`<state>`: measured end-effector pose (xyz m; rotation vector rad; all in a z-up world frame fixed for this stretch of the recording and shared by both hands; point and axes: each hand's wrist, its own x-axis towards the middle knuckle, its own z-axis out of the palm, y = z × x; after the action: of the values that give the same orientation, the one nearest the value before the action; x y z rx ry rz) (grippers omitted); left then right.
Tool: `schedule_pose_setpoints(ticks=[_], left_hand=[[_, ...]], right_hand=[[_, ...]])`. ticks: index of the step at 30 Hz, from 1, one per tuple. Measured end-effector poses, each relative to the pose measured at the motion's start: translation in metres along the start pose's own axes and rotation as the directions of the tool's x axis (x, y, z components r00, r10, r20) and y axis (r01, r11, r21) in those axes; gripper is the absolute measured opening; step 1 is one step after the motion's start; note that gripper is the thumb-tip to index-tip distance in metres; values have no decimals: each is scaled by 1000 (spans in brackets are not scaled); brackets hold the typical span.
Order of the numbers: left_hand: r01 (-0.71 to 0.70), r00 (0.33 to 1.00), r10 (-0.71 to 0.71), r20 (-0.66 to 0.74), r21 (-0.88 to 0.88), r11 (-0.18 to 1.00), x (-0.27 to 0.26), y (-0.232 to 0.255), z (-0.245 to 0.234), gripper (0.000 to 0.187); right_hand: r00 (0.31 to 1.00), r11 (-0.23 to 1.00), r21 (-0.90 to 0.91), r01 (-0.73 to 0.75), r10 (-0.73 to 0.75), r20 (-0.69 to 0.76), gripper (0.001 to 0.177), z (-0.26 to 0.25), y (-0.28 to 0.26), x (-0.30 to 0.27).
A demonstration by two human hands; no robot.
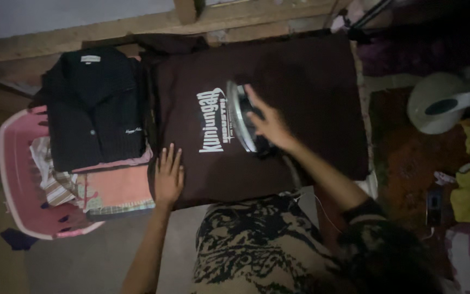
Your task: The person irons a brown sweatshirt on an ironing board using an iron and then folds the garment.
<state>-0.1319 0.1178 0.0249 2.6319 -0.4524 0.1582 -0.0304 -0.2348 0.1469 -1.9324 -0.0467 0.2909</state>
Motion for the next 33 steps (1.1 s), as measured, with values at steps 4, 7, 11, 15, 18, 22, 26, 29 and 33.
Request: schedule_pose_setpoints(ticks=[4, 7, 11, 15, 18, 22, 26, 29, 33], left_hand=[[249, 963, -177, 205, -419, 873, -10, 66, 13, 38], [70, 989, -17, 147, -362, 929, -7, 106, 33, 41], [-42, 999, 43, 9, -57, 997, 5, 80, 46, 54], [49, 997, -54, 63, 71, 996, 32, 20, 42, 57], [45, 999, -44, -12, 103, 994, 63, 1, 44, 59], [67, 998, -66, -17, 126, 990, 71, -4, 43, 61], [81, 997, -79, -20, 134, 988, 71, -4, 43, 61], [83, 996, -80, -36, 109, 991, 68, -3, 45, 61], [94, 995, -90, -34, 119, 988, 69, -4, 46, 60]], right_hand=[[1000, 1000, 11, -4, 4, -18, 76, 31, -15, 8], [997, 998, 27, -56, 57, -42, 76, 36, -10, 10], [995, 997, -48, 63, -66, -73, 75, 29, 1, 24], [988, 991, -104, 85, -97, -117, 77, 21, 21, 54], [983, 987, -144, 68, -91, -158, 79, 18, 37, 74], [960, 983, -181, 18, -67, -270, 80, 13, 57, 96], [851, 900, -300, 315, -408, -330, 86, -17, 70, 112], [902, 953, -235, -190, 75, -425, 78, -50, 80, 119], [864, 968, -232, -101, -30, -503, 79, -108, 103, 114]])
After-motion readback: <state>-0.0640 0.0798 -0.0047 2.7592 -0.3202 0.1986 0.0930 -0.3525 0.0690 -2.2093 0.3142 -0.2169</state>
